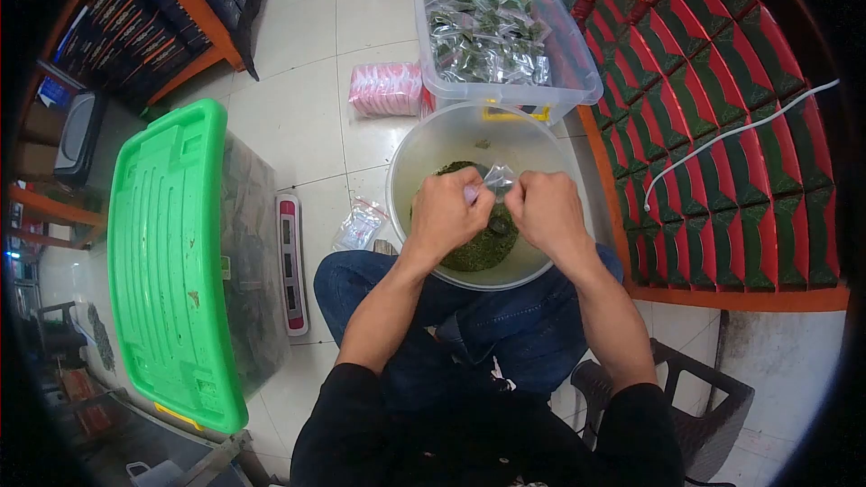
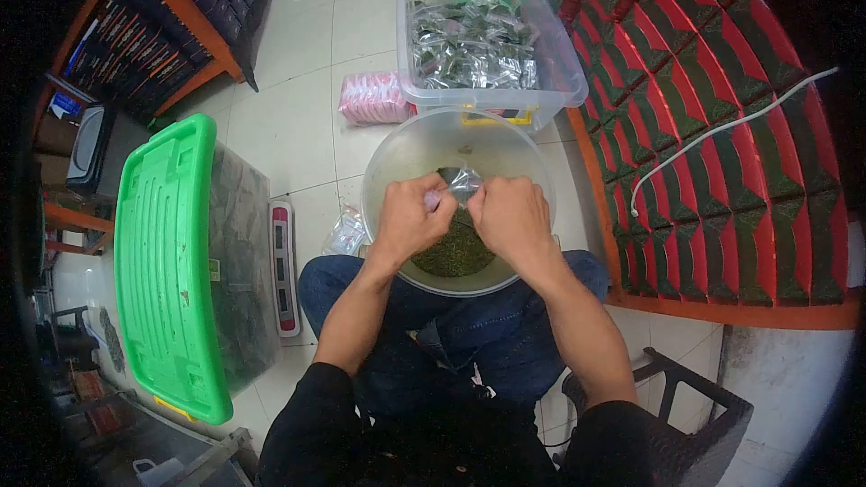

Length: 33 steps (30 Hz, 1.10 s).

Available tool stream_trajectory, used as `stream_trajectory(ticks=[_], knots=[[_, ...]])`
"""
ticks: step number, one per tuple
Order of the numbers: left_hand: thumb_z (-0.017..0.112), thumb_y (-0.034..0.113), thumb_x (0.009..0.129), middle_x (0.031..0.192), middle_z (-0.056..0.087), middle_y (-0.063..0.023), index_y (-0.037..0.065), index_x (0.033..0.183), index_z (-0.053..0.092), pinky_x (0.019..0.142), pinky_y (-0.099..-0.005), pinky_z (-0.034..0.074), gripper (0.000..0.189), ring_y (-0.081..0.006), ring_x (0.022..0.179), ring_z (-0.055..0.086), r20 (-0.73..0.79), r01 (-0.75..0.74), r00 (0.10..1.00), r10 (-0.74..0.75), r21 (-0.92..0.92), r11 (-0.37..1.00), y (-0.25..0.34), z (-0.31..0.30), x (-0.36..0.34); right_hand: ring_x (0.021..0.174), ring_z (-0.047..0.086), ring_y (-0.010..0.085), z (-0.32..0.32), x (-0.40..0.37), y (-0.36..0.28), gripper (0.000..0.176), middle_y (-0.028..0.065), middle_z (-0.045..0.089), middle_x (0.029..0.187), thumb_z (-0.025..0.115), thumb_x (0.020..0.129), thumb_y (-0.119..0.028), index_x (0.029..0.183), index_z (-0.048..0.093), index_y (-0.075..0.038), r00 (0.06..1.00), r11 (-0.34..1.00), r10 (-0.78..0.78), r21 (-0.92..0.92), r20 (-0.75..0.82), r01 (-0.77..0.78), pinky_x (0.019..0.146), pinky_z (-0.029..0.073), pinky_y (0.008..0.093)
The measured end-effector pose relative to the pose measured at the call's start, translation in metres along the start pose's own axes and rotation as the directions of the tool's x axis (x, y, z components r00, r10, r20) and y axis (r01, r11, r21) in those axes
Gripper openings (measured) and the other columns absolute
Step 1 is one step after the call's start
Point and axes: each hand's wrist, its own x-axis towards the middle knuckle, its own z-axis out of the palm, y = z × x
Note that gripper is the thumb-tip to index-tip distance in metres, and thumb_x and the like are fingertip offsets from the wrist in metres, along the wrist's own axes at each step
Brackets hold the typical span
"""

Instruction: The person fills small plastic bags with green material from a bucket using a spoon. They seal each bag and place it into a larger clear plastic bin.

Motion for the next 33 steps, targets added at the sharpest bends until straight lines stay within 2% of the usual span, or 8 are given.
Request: stream_trajectory(ticks=[5, 9, 12, 15, 18, 21, 23, 33], knots=[[0.074, 0.014, 0.078, 0.063, 0.063, -0.0191, 0.003, 0.083, 0.068, 0.055, -0.042, 0.052, 0.014, -0.0336, 0.055, 0.066, -0.238, -0.119, 0.96, 0.144, 0.115, 0.986, 0.009, 0.003, 0.013, 0.07, 0.066, 0.0477, -0.011, 0.023, -0.008, 0.03, 0.0283, 0.065, 0.07, 0.064, 0.087, -0.024, 0.076, 0.071, 0.002, 0.996, 0.995, 0.088, 0.047, -0.014, -0.087, 0.068, 0.054, 0.0536], [0.079, 0.013, 0.074, 0.078, 0.07, -0.0168, 0.005, 0.092, 0.07, 0.063, -0.0385, 0.055, 0.022, -0.03, 0.066, 0.07, -0.296, 0.056, 0.955, -0.017, 0.123, 0.991, 0.001, -0.012, 0.013, 0.068, 0.065, 0.0471, -0.012, 0.039, -0.004, 0.03, 0.0272, 0.065, 0.069, 0.065, 0.087, -0.025, 0.074, 0.071, 0.001, 0.994, 0.993, 0.105, 0.045, -0.009, -0.105, 0.067, 0.052, 0.0541], [0.091, 0.013, 0.063, 0.121, 0.069, -0.0134, 0.006, 0.114, 0.07, 0.086, -0.0348, 0.057, 0.055, -0.0306, 0.103, 0.07, -0.175, -0.323, 0.933, 0.316, -0.011, 0.946, 0.007, -0.038, 0.013, 0.062, 0.064, 0.0447, -0.016, 0.048, -0.007, 0.033, 0.0256, 0.064, 0.067, 0.067, 0.087, -0.028, 0.073, 0.071, 0.002, 0.989, 0.994, -0.063, 0.102, 0.135, 0.049, 0.062, 0.051, 0.0501], [0.092, 0.013, 0.063, 0.117, 0.071, -0.0135, 0.004, 0.115, 0.07, 0.086, -0.0361, 0.058, 0.056, -0.0305, 0.102, 0.071, -0.091, -0.336, 0.938, 0.335, 0.001, 0.942, -0.02, -0.046, 0.01, 0.05, 0.059, 0.0231, -0.007, 0.067, -0.007, 0.031, 0.0188, 0.058, 0.057, 0.067, 0.087, -0.02, 0.069, 0.064, 0.005, 0.926, 0.948, -0.243, 0.271, 0.288, 0.165, 0.054, 0.046, 0.0392], [0.089, 0.01, 0.068, 0.109, 0.072, -0.0137, 0.005, 0.112, 0.071, 0.082, -0.0338, 0.058, 0.048, -0.0293, 0.096, 0.072, -0.225, -0.326, 0.92, 0.321, 0.015, 0.945, -0.037, -0.054, 0.012, 0.057, 0.056, 0.0142, 0.009, 0.096, 0.013, 0.021, 0.011, 0.065, 0.064, 0.065, 0.087, -0.018, 0.08, 0.069, 0.001, 0.859, 0.662, -0.156, 0.697, 0.488, -0.276, 0.056, 0.046, 0.0354], [0.088, 0.003, 0.072, 0.107, 0.073, -0.0143, 0.0, 0.114, 0.069, 0.074, -0.0247, 0.056, 0.046, -0.0148, 0.088, 0.07, -0.273, -0.241, 0.935, 0.225, -0.026, 0.97, -0.039, -0.062, 0.007, 0.077, 0.072, 0.0318, 0.109, 0.113, 0.061, 0.023, 0.0168, 0.073, 0.083, 0.064, 0.09, -0.023, 0.086, 0.075, -0.003, 0.879, 0.965, -0.097, 0.259, 0.466, -0.031, 0.071, 0.055, 0.041], [0.089, 0.0, 0.071, 0.107, 0.073, -0.0155, -0.004, 0.117, 0.065, 0.069, -0.0221, 0.055, 0.052, -0.0107, 0.083, 0.067, -0.3, -0.168, 0.951, 0.071, -0.31, 0.936, -0.043, -0.061, 0.007, 0.094, 0.073, 0.0361, 0.192, 0.089, 0.101, 0.024, 0.0197, 0.073, 0.103, 0.062, 0.09, -0.024, 0.096, 0.075, -0.005, 0.784, 0.959, -0.122, -0.131, 0.609, 0.251, 0.082, 0.058, 0.0448], [0.088, -0.007, 0.07, 0.111, 0.071, -0.0208, -0.006, 0.114, 0.063, 0.067, -0.025, 0.056, 0.051, -0.0101, 0.075, 0.065, -0.241, -0.223, 0.965, 0.101, -0.558, 0.8, -0.06, -0.066, 0.007, 0.099, 0.071, 0.0369, 0.218, 0.073, 0.073, 0.021, 0.0246, 0.07, 0.108, 0.064, 0.087, -0.017, 0.1, 0.073, -0.002, 0.834, 0.995, -0.076, -0.012, 0.547, 0.098, 0.084, 0.058, 0.046]])
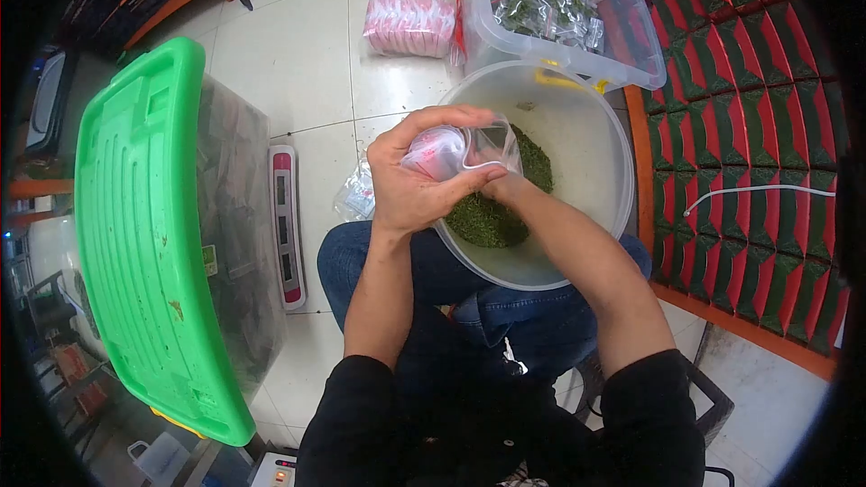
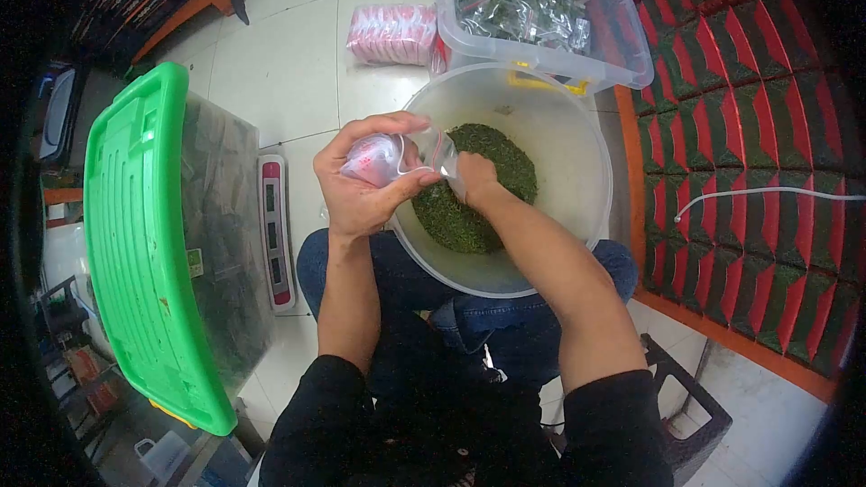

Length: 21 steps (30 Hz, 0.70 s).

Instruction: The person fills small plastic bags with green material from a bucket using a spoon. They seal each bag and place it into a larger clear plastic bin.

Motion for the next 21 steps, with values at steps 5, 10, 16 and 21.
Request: stream_trajectory(ticks=[5, 10, 16, 21], knots=[[0.09, -0.002, 0.071, 0.109, 0.073, -0.0203, -0.002, 0.114, 0.064, 0.066, -0.0237, 0.054, 0.05, -0.0088, 0.075, 0.064, 0.034, -0.036, 0.999, 0.037, -0.025, 0.999, 0.0, -0.001, -0.003, 0.095, 0.072, 0.0373, 0.01, -0.024, -0.004, 0.018, 0.0257, 0.07, 0.101, 0.065, 0.087, -0.012, 0.099, 0.072, 0.0, 1.0, 0.996, -0.028, 0.082, -0.011, 0.029, 0.081, 0.058, 0.0458], [0.089, 0.0, 0.072, 0.106, 0.074, -0.0189, -0.002, 0.116, 0.064, 0.07, -0.0254, 0.055, 0.051, -0.0102, 0.08, 0.066, 0.011, 0.001, 1.0, 0.0, -0.04, 0.999, 0.005, 0.011, -0.005, 0.09, 0.072, 0.0377, 0.011, -0.05, -0.002, 0.015, 0.0268, 0.071, 0.095, 0.066, 0.086, -0.007, 0.097, 0.071, 0.001, 0.997, 0.987, -0.037, 0.154, -0.069, 0.048, 0.078, 0.058, 0.0457], [0.088, -0.002, 0.072, 0.109, 0.074, -0.0171, -0.002, 0.12, 0.066, 0.089, -0.0329, 0.057, 0.053, -0.019, 0.1, 0.069, 0.041, -0.003, 0.999, 0.002, 0.031, 1.0, 0.007, 0.017, -0.006, 0.076, 0.072, 0.0218, -0.05, -0.082, -0.031, 0.014, 0.0161, 0.07, 0.082, 0.063, 0.097, -0.01, 0.098, 0.068, 0.002, 0.993, 0.88, 0.044, 0.466, 0.113, -0.092, 0.068, 0.055, 0.0355], [0.087, -0.003, 0.072, 0.111, 0.074, -0.016, -0.003, 0.123, 0.067, 0.093, -0.0343, 0.055, 0.055, -0.0203, 0.105, 0.069, 0.017, 0.06, 0.998, -0.061, 0.051, 0.997, 0.012, 0.022, -0.007, 0.072, 0.057, 0.0076, -0.07, -0.106, -0.017, 0.019, 0.0011, 0.062, 0.085, 0.055, 0.106, -0.019, 0.104, 0.065, -0.003, 0.99, 0.412, 0.101, 0.902, 0.096, -0.13, 0.066, 0.047, 0.0236]])
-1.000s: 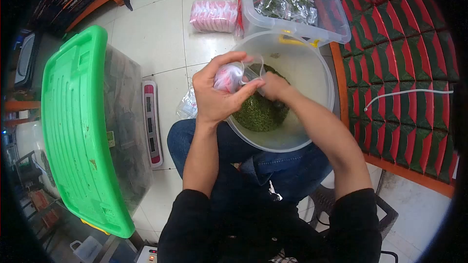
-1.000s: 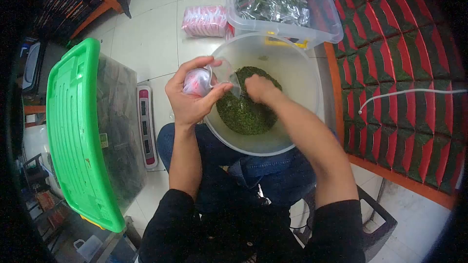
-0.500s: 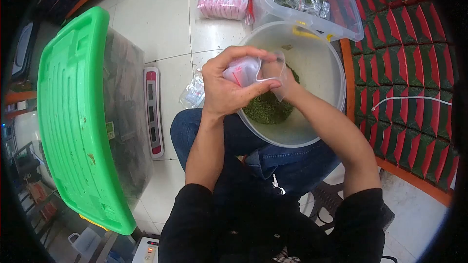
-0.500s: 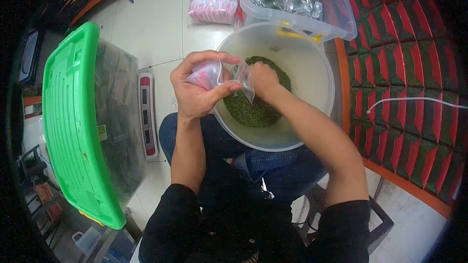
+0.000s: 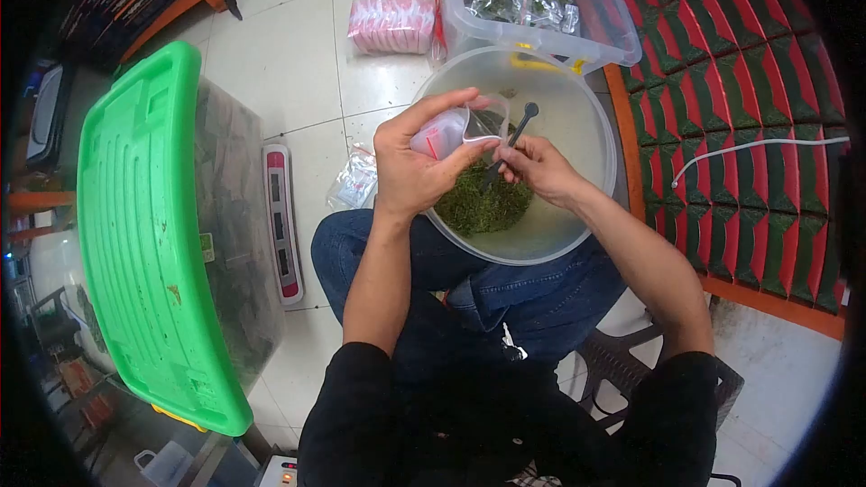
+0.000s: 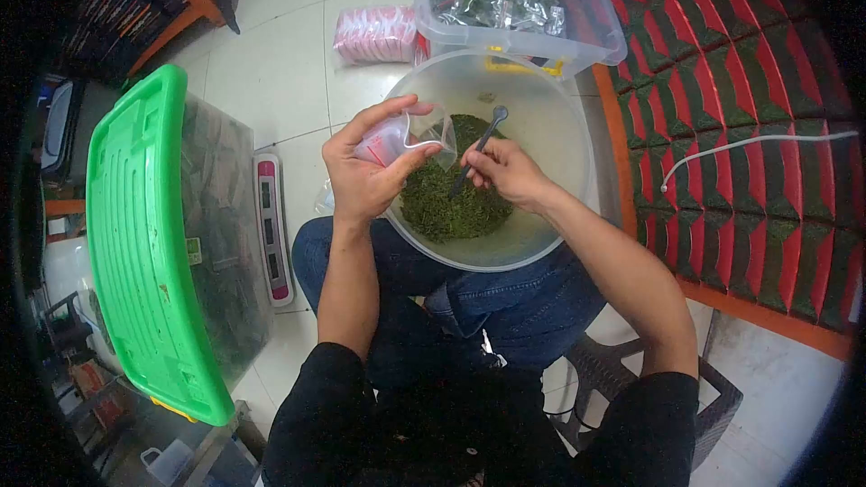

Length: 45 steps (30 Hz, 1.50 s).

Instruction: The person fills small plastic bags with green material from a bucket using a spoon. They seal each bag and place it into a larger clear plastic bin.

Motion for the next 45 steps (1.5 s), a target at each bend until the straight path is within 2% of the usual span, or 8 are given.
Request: stream_trajectory(ticks=[8, 12, 15, 23, 26, 28, 38, 45], knots=[[0.083, -0.002, 0.076, 0.106, 0.075, -0.0131, -0.001, 0.113, 0.069, 0.088, -0.0302, 0.055, 0.04, -0.017, 0.098, 0.071, -0.051, 0.041, 0.998, -0.029, 0.25, 0.967, 0.007, 0.012, -0.003, 0.073, 0.057, 0.0077, -0.012, -0.044, -0.024, 0.022, 0.0009, 0.062, 0.085, 0.055, 0.106, -0.022, 0.107, 0.063, -0.001, 0.983, 0.992, -0.115, 0.026, -0.143, 0.12, 0.068, 0.047, 0.0234], [0.074, -0.002, 0.081, 0.095, 0.077, -0.0111, 0.0, 0.104, 0.071, 0.081, -0.0287, 0.056, 0.023, -0.0159, 0.089, 0.072, 0.01, -0.044, 0.999, 0.043, 0.322, 0.946, 0.008, 0.013, -0.002, 0.072, 0.056, 0.0074, -0.041, -0.077, -0.069, 0.02, 0.0009, 0.062, 0.082, 0.056, 0.105, -0.02, 0.105, 0.063, -0.001, 0.759, 0.899, -0.437, -0.196, -0.483, 0.393, 0.065, 0.045, 0.0234], [0.075, -0.001, 0.084, 0.09, 0.075, -0.0074, 0.0, 0.104, 0.07, 0.072, -0.0265, 0.055, 0.02, -0.0125, 0.08, 0.07, -0.023, -0.055, 0.998, 0.066, 0.318, 0.947, 0.001, 0.017, -0.003, 0.072, 0.055, 0.0072, -0.046, -0.098, -0.104, 0.022, 0.0014, 0.061, 0.081, 0.053, 0.106, -0.02, 0.105, 0.063, -0.001, 0.631, 0.817, -0.573, -0.301, -0.523, 0.492, 0.065, 0.043, 0.024], [0.07, 0.005, 0.093, 0.08, 0.068, -0.0008, 0.001, 0.108, 0.07, 0.055, -0.0222, 0.046, 0.016, -0.0046, 0.062, 0.056, -0.035, 0.212, 0.977, -0.209, 0.146, 0.966, 0.005, 0.009, -0.004, 0.072, 0.056, 0.0079, -0.056, -0.082, -0.086, 0.023, 0.0017, 0.061, 0.081, 0.053, 0.107, -0.022, 0.103, 0.062, -0.001, 0.71, 0.881, -0.443, -0.119, -0.548, 0.458, 0.064, 0.044, 0.0238], [0.067, 0.009, 0.095, 0.076, 0.065, 0.0008, 0.002, 0.113, 0.067, 0.053, -0.0224, 0.045, 0.019, -0.0045, 0.059, 0.054, 0.066, 0.342, 0.936, -0.347, 0.076, 0.937, 0.006, 0.013, 0.004, 0.072, 0.057, 0.0078, -0.055, -0.068, -0.068, 0.022, 0.001, 0.061, 0.084, 0.055, 0.106, -0.022, 0.104, 0.062, -0.002, 0.784, 0.874, -0.485, -0.24, -0.386, 0.422, 0.067, 0.046, 0.0234], [0.067, 0.013, 0.098, 0.071, 0.06, 0.004, 0.004, 0.117, 0.065, 0.049, -0.0203, 0.042, 0.022, -0.0028, 0.055, 0.051, 0.108, 0.384, 0.916, -0.387, 0.043, 0.922, 0.004, 0.015, 0.013, 0.078, 0.058, 0.0075, -0.048, -0.056, -0.067, 0.02, -0.0002, 0.061, 0.09, 0.057, 0.105, -0.021, 0.112, 0.062, -0.003, 0.889, 0.886, -0.452, -0.151, -0.074, 0.438, 0.071, 0.049, 0.0234], [0.058, 0.005, 0.1, 0.076, 0.06, 0.0018, 0.008, 0.127, 0.06, 0.046, -0.0208, 0.041, 0.027, -0.0035, 0.055, 0.05, 0.309, 0.626, 0.721, -0.62, 0.092, 0.775, -0.004, 0.027, 0.027, 0.084, 0.056, 0.0073, -0.021, -0.025, -0.056, 0.019, -0.0011, 0.057, 0.094, 0.06, 0.103, -0.017, 0.117, 0.059, -0.006, 0.859, 0.882, -0.471, 0.1, 0.202, 0.461, 0.074, 0.05, 0.0252], [0.062, 0.002, 0.096, 0.12, 0.06, -0.009, 0.005, 0.122, 0.066, 0.054, -0.0203, 0.047, 0.026, -0.0086, 0.076, 0.06, 0.528, 0.196, 0.802, -0.281, 0.212, 0.958, 0.002, 0.017, 0.038, 0.082, 0.056, 0.0085, -0.039, -0.027, -0.054, 0.014, 0.0001, 0.057, 0.094, 0.059, 0.103, -0.018, 0.108, 0.058, -0.005, 0.84, 0.897, -0.441, 0.146, 0.316, 0.417, 0.074, 0.049, 0.0262]])
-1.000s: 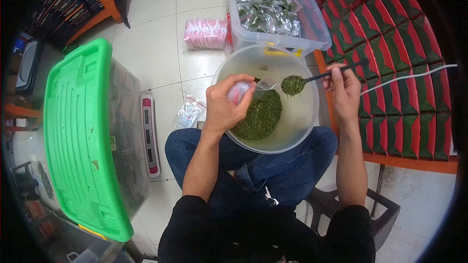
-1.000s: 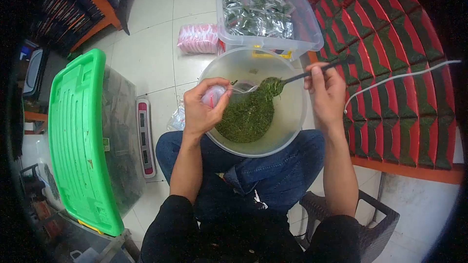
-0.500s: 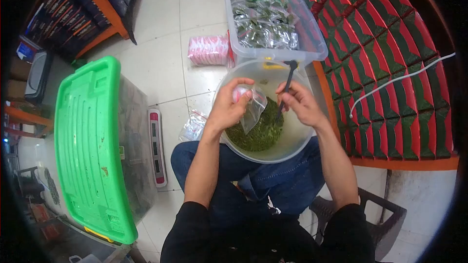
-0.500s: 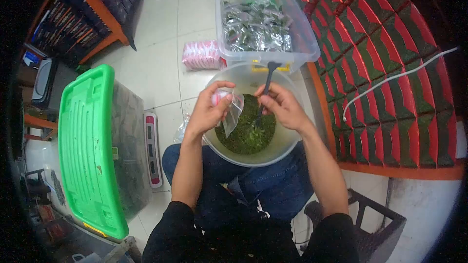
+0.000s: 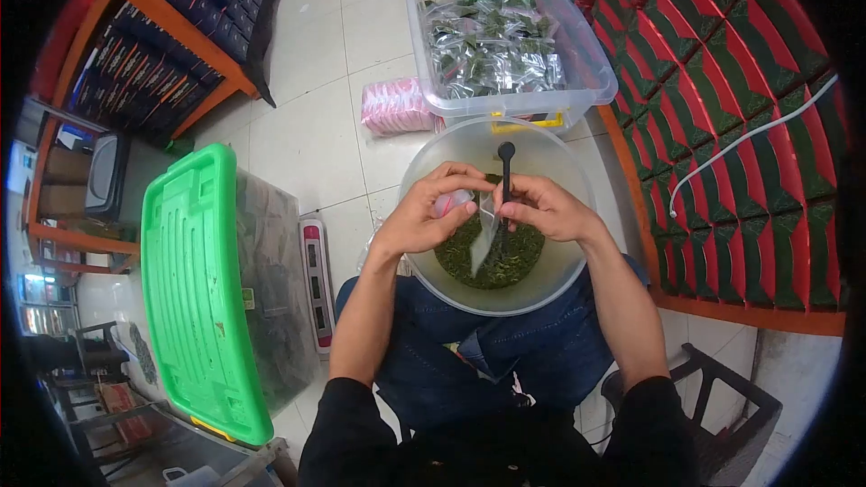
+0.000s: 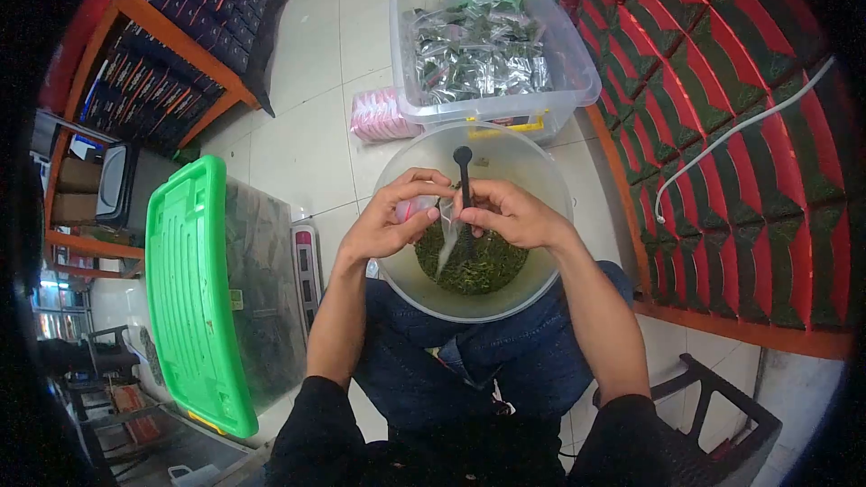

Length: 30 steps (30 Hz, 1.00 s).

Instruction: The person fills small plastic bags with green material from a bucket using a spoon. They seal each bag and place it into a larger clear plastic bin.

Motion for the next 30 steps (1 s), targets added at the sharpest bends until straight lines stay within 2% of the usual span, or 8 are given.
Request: stream_trajectory(ticks=[5, 7, 14, 20, 22, 26, 28, 30], knots=[[0.072, 0.009, 0.092, 0.119, 0.062, -0.0095, 0.003, 0.104, 0.067, 0.062, -0.0231, 0.049, 0.015, -0.013, 0.089, 0.062, 0.209, -0.307, 0.94, 0.271, 0.164, 0.937, -0.013, -0.007, 0.003, 0.082, 0.056, 0.0085, -0.008, -0.004, 0.0, 0.014, 0.0001, 0.058, 0.093, 0.059, 0.103, -0.019, 0.107, 0.059, -0.005, 0.997, 1.0, 0.01, -0.028, 0.082, -0.008, 0.074, 0.049, 0.0269], [0.081, 0.016, 0.087, 0.102, 0.068, -0.0055, 0.006, 0.096, 0.064, 0.063, -0.0245, 0.048, 0.022, -0.0107, 0.082, 0.062, 0.103, 0.096, 0.99, -0.093, -0.027, 0.995, -0.006, 0.002, -0.001, 0.082, 0.056, 0.0085, -0.007, -0.002, 0.002, 0.015, 0.0, 0.058, 0.093, 0.059, 0.103, -0.02, 0.107, 0.059, -0.005, 0.994, 0.999, 0.013, -0.045, 0.112, -0.008, 0.074, 0.049, 0.0272], [0.091, 0.023, 0.076, 0.082, 0.068, -0.0009, 0.009, 0.1, 0.067, 0.059, -0.0227, 0.045, 0.037, -0.0039, 0.071, 0.057, -0.027, 0.555, 0.828, -0.56, -0.102, 0.826, 0.028, 0.014, 0.0, 0.083, 0.057, 0.0089, -0.004, -0.006, 0.003, 0.016, 0.0006, 0.061, 0.096, 0.059, 0.103, -0.017, 0.112, 0.061, -0.005, 1.0, 0.996, -0.003, -0.094, 0.021, 0.005, 0.075, 0.049, 0.0269], [0.094, 0.026, 0.07, 0.091, 0.074, -0.0081, 0.006, 0.109, 0.07, 0.071, -0.0307, 0.055, 0.049, -0.0166, 0.081, 0.07, -0.381, 0.128, 0.924, 0.026, 0.373, 0.919, -0.004, 0.027, -0.012, 0.081, 0.06, 0.0102, -0.012, -0.032, -0.013, 0.018, 0.0017, 0.063, 0.091, 0.06, 0.101, -0.012, 0.116, 0.063, -0.002, 0.895, 0.968, -0.166, -0.24, -0.414, 0.068, 0.072, 0.049, 0.0251], [0.093, 0.027, 0.069, 0.097, 0.074, -0.0115, 0.005, 0.11, 0.07, 0.079, -0.0353, 0.058, 0.053, -0.0264, 0.092, 0.073, -0.438, 0.167, 0.895, 0.088, 0.509, 0.844, 0.007, 0.036, -0.015, 0.08, 0.061, 0.0101, -0.006, -0.038, -0.029, 0.014, 0.0033, 0.064, 0.09, 0.062, 0.1, -0.01, 0.109, 0.065, 0.0, 0.62, 0.883, -0.44, -0.439, -0.649, 0.167, 0.071, 0.05, 0.0259], [0.093, 0.028, 0.068, 0.102, 0.073, -0.0126, 0.006, 0.112, 0.069, 0.078, -0.0377, 0.058, 0.055, -0.0303, 0.094, 0.072, -0.454, 0.158, 0.875, 0.167, 0.594, 0.789, 0.013, 0.054, -0.014, 0.079, 0.064, 0.0153, 0.04, -0.034, -0.065, 0.009, 0.0082, 0.066, 0.09, 0.067, 0.094, -0.005, 0.1, 0.067, 0.002, 0.463, 0.778, -0.566, -0.628, -0.682, 0.027, 0.07, 0.05, 0.0276], [0.092, 0.027, 0.069, 0.104, 0.072, -0.0118, 0.006, 0.113, 0.069, 0.076, -0.0381, 0.058, 0.054, -0.0307, 0.092, 0.072, -0.507, 0.145, 0.825, 0.25, 0.617, 0.773, 0.013, 0.061, -0.013, 0.08, 0.066, 0.0253, 0.063, -0.027, -0.075, 0.01, 0.0129, 0.067, 0.09, 0.072, 0.087, 0.0, 0.096, 0.068, 0.003, 0.494, 0.324, -0.811, -0.944, -0.314, -0.068, 0.068, 0.051, 0.0312], [0.092, 0.027, 0.069, 0.104, 0.071, -0.0116, 0.007, 0.114, 0.069, 0.075, -0.0378, 0.058, 0.055, -0.0306, 0.091, 0.072, -0.526, 0.138, 0.805, 0.275, 0.617, 0.775, 0.013, 0.065, -0.013, 0.08, 0.066, 0.0339, 0.071, -0.02, -0.069, 0.015, 0.0146, 0.067, 0.091, 0.074, 0.082, 0.002, 0.095, 0.068, 0.002, 0.483, 0.329, -0.835, -0.943, -0.263, 0.056, 0.069, 0.051, 0.0364]])
